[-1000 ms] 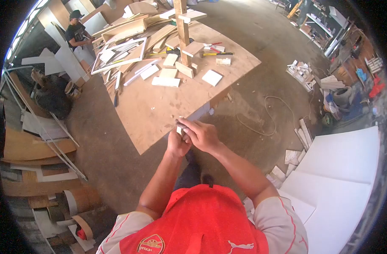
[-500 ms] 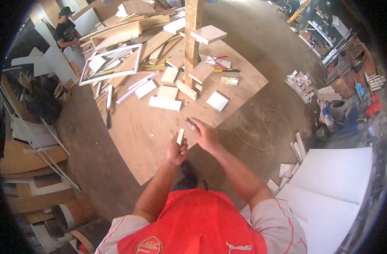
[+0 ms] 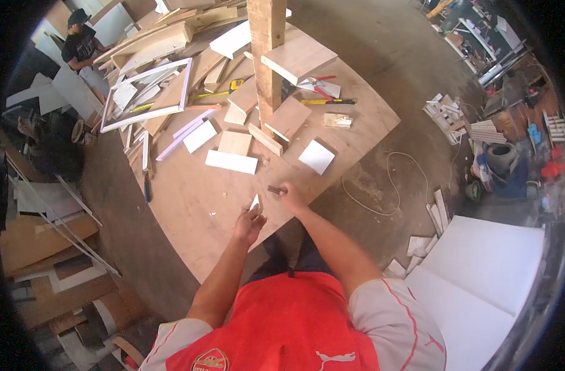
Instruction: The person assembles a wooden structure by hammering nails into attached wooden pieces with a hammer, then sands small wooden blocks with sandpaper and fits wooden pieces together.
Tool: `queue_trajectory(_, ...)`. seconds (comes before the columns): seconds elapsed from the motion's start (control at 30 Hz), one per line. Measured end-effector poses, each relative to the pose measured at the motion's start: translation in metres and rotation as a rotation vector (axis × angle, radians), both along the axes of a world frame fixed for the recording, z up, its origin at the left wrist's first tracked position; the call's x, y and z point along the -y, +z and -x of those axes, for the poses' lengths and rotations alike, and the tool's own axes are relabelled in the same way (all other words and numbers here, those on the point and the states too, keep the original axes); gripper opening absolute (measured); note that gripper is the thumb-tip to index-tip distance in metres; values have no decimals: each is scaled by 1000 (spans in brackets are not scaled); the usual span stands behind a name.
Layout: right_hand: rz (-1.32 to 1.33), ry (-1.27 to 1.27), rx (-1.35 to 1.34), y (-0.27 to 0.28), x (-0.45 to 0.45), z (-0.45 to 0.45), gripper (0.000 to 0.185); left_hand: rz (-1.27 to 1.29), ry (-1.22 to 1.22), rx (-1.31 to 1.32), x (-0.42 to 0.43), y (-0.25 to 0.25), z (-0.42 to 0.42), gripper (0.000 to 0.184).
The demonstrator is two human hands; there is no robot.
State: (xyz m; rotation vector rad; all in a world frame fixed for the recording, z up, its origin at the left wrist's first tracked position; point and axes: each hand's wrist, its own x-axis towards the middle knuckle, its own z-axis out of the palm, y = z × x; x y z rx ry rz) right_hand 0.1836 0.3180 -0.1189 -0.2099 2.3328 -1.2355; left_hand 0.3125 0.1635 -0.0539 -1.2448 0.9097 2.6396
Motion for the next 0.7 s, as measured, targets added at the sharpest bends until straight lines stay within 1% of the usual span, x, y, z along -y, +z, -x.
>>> queue_trajectory(0.07, 105, 20, 51, 3, 9, 17, 29, 20, 21, 20, -9, -1, 15, 27)
queue_trajectory(0.13, 61, 109, -198, 19, 13, 27, 34, 16, 35, 13, -14, -18, 28, 28)
queue_trajectory(0.17, 38, 149, -323, 27, 11, 33, 36, -36, 48, -13, -14, -31, 33, 28)
queue_trajectory(0.2, 130, 227, -320, 32, 9, 45, 44, -88, 57, -40, -13, -32, 40, 28)
queue_trajectory(0.23, 228, 282, -269, 39, 4, 53, 44, -139, 66, -69, -15, -34, 49, 28)
queue_trajectory(0.27, 326, 336, -219, 46, 0, 60, 43, -69, 57, 8, -21, -34, 54, 25)
queue_trajectory(0.3, 424, 390, -169, 55, -7, 66, 43, -92, 35, 7, -24, -35, 63, 25)
queue_trajectory(0.33, 362, 488, -211, 61, -19, 72, 33, -116, 15, 7, -26, -36, 70, 26)
queue_trajectory(0.37, 255, 528, -216, 69, -31, 80, 32, -140, -3, 8, -30, -37, 77, 26)
queue_trajectory(0.43, 45, 616, -228, 85, -51, 97, 31, -86, -66, -6, -42, -22, 97, 29)
queue_trajectory(0.5, 107, 560, -143, 62, -68, 115, 30, -18, -96, -7, -55, -14, 114, 31)
queue_trajectory(0.57, 196, 512, -89, 57, -77, 127, 29, 59, -96, 4, -71, -13, 128, 33)
queue_trajectory(0.63, 312, 455, -58, 76, -80, 130, 27, 22, -73, -10, -77, -21, 134, 39)
queue_trajectory(0.67, 378, 455, -65, 77, -80, 130, 29, 16, -72, -6, -81, -23, 135, 41)
queue_trajectory(0.7, 341, 468, -69, 69, -81, 130, 30, 9, -77, -3, -84, -25, 136, 44)
